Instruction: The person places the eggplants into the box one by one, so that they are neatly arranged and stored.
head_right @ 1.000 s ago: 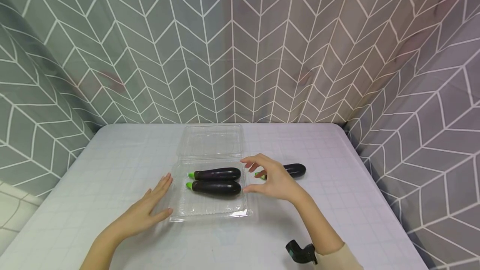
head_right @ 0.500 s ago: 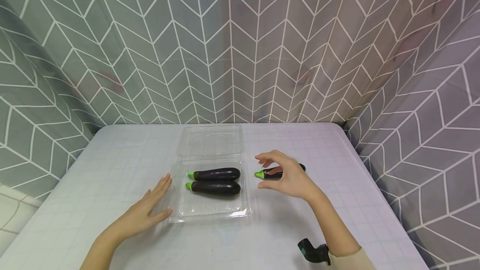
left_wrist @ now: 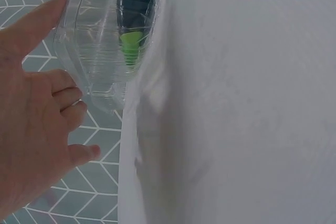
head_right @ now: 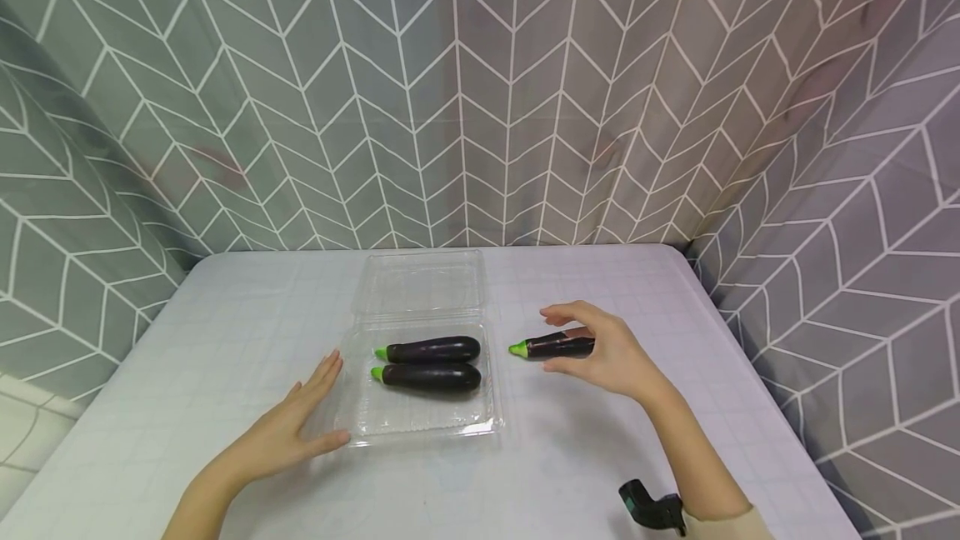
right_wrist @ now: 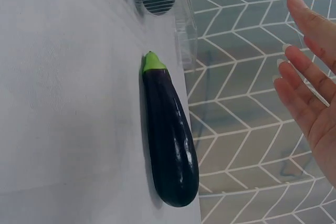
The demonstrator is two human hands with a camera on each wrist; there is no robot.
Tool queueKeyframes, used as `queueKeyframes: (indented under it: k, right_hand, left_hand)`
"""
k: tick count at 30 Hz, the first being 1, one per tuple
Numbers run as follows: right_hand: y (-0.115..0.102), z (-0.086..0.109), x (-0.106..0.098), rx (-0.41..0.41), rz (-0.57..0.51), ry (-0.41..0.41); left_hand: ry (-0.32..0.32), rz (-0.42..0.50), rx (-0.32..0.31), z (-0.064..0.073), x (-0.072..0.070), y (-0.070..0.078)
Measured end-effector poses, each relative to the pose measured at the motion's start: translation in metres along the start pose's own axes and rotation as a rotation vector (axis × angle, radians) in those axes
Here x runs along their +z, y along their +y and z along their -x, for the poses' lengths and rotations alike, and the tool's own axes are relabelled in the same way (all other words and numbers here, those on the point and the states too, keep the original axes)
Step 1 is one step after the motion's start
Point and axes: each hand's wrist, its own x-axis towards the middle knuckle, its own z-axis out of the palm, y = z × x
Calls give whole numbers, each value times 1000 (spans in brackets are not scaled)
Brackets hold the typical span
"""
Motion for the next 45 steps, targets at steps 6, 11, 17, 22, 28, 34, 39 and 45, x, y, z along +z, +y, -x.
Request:
queueKeyframes:
  k: [6, 11, 17, 22, 28, 34, 39, 45]
  right_hand:
    - [3, 4, -7, -7, 32, 25]
    - [8, 8, -11, -10, 46, 39]
    - [16, 12, -17, 39, 60, 41]
    - [24, 13, -19, 83, 92, 34]
    - [35, 14, -19, 129, 91, 29]
    - [42, 15, -17, 148, 66, 29]
    - [46, 13, -14, 164, 57, 17]
    - [55, 10, -9, 169, 37, 2]
  left_hand:
    - [6, -8, 8, 1, 2, -2]
    - [8, -8, 7, 2, 3, -2]
    - [5, -7, 2, 2, 3, -3]
    - [0, -9, -5, 1, 3, -3]
    - [2, -16, -3, 0, 2, -4]
    - [-2, -11, -6, 0, 2, -3]
    - [2, -9, -5, 1, 2, -2]
    - [4, -6, -10, 0, 0, 0]
